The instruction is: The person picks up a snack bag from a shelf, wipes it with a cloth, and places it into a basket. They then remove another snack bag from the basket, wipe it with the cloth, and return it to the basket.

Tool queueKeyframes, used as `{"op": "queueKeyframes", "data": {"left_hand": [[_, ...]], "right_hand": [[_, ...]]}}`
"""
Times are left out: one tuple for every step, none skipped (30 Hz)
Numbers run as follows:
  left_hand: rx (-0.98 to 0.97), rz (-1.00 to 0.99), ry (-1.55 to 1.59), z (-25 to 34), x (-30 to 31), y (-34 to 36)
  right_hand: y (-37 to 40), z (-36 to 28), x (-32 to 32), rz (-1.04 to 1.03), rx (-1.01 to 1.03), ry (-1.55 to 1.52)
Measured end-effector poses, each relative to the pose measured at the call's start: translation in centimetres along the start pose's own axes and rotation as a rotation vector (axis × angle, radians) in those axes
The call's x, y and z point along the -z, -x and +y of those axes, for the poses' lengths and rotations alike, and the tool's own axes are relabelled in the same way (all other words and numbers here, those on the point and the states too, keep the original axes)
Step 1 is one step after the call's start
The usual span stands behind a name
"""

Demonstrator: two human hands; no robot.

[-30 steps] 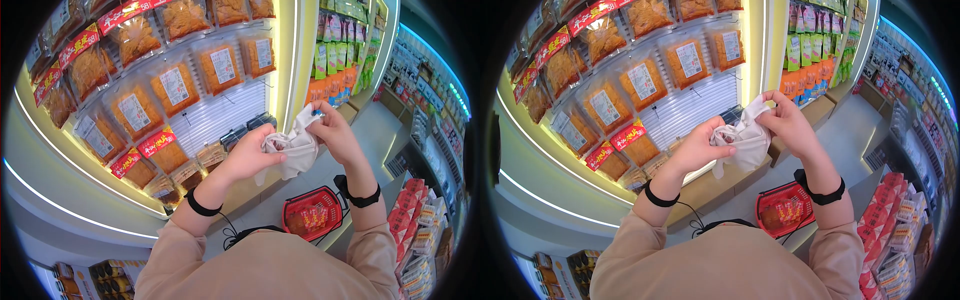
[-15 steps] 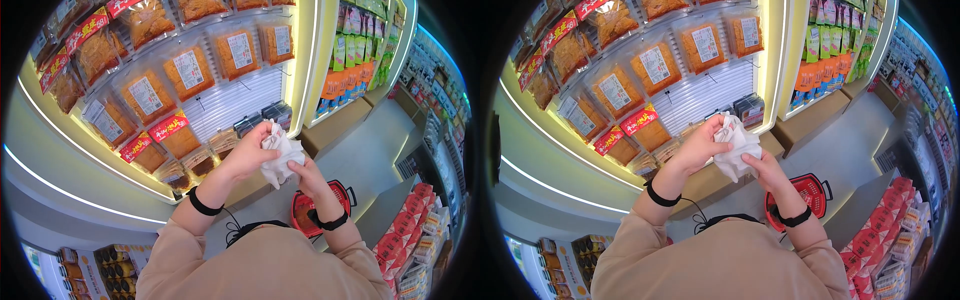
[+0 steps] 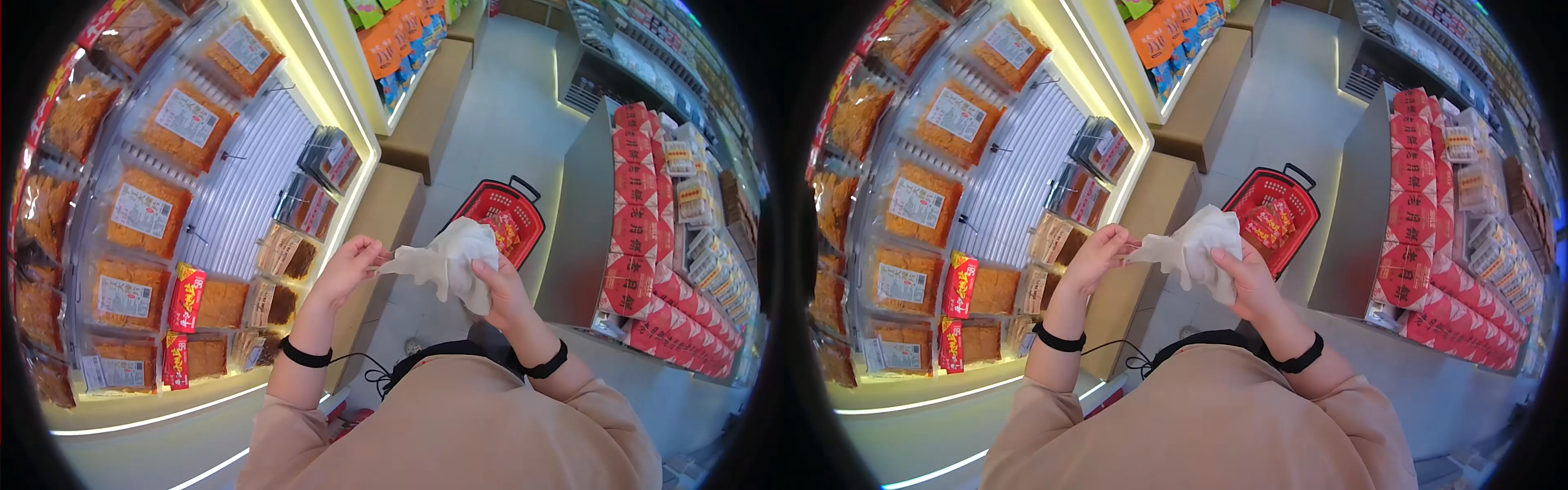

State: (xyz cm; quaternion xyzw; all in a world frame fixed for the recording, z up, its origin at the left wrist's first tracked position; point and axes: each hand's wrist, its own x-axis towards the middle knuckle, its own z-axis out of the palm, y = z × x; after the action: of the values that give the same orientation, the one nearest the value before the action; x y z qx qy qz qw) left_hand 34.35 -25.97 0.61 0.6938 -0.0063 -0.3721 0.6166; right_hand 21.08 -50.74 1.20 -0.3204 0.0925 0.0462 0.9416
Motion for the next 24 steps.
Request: {"op": "queueKeyframes", "data": {"left_hand": [[0.025,0.013,-0.109,-0.6,-1.1,-2.0],[0.064,-0.031,-0.175,-1.4,-2.2,-4.4],[0.098,-0.066,-0.242,-2.3,-3.2,-7.0],[0.130,-0.104,-0.297,-3.4,-4.4,-9.8],[0.162,-0.138,-0.353,-4.6,-6.1,-12.6],[0.193,-0.166,-0.407,-5.9,-7.8,-15.4],[0.204,-0.197,-0.485,-7.1,-9.6,-18.1],[0.217,-0.225,-0.561,-8.5,-11.4,-20.6],[0.234,-0.253,-0.636,-10.1,-12.6,-23.0],[0.252,-0.309,-0.780,-12.2,-13.5,-25.7],[0.267,-0.365,-0.922,-14.4,-14.3,-28.6],[0.280,-0.423,-1.062,-15.9,-15.2,-31.2],[0.248,-0.411,-1.214,-16.8,-16.3,-33.2],[0.213,-0.401,-1.368,-18.2,-17.1,-34.7],[0.182,-0.400,-1.517,-18.7,-18.4,-35.5],[0.281,-0.445,-1.601,-18.6,-20.0,-36.8],[0.289,-0.453,-1.599,-19.9,-21.2,-38.8],[0.294,-0.461,-1.598,-21.5,-22.3,-40.9],[0.297,-0.470,-1.597,-22.1,-23.8,-42.5],[0.250,-0.438,-1.573,-23.0,-25.2,-43.8],[0.205,-0.427,-1.583,-24.1,-26.6,-45.3],[0.162,-0.415,-1.593,-25.5,-27.5,-46.9],[0.112,-0.403,-1.606,-26.8,-28.3,-48.8],[0.087,-0.424,-1.663,-29.4,-28.7,-51.1]], "right_hand": [[1.7,-0.5,2.5,0.047,-0.004,0.005],[3.4,-0.8,5.3,0.083,-0.012,0.011],[5.1,-1.1,7.7,0.110,-0.023,0.016],[6.7,-1.5,9.5,0.173,0.013,-0.073],[8.3,-1.8,11.2,0.232,0.048,-0.164],[9.5,-2.2,12.8,0.287,0.079,-0.254],[10.2,-2.6,14.3,0.312,0.097,-0.297],[10.9,-3.1,15.7,0.338,0.110,-0.340],[11.3,-3.6,17.1,0.364,0.119,-0.385],[11.3,-4.4,17.9,0.405,0.130,-0.375],[11.2,-5.2,19.0,0.405,0.130,-0.419],[11.1,-5.9,20.3,0.406,0.131,-0.463],[10.5,-6.8,21.8,0.400,0.136,-0.504],[9.9,-7.8,23.2,0.379,0.151,-0.528],[9.9,-8.3,25.0,0.403,0.150,-0.533],[10.1,-8.7,27.2,0.427,0.143,-0.535],[10.0,-9.1,29.2,0.450,0.133,-0.534],[9.9,-10.1,30.3,0.462,0.123,-0.576],[9.7,-10.9,31.3,0.471,0.135,-0.553],[9.2,-11.4,32.2,0.477,0.148,-0.528],[8.9,-11.6,33.1,0.486,0.154,-0.503],[8.5,-11.4,34.0,0.528,0.128,-0.551],[8.1,-11.1,34.8,0.557,0.095,-0.558],[7.5,-10.7,35.6,0.582,0.068,-0.560]]}}
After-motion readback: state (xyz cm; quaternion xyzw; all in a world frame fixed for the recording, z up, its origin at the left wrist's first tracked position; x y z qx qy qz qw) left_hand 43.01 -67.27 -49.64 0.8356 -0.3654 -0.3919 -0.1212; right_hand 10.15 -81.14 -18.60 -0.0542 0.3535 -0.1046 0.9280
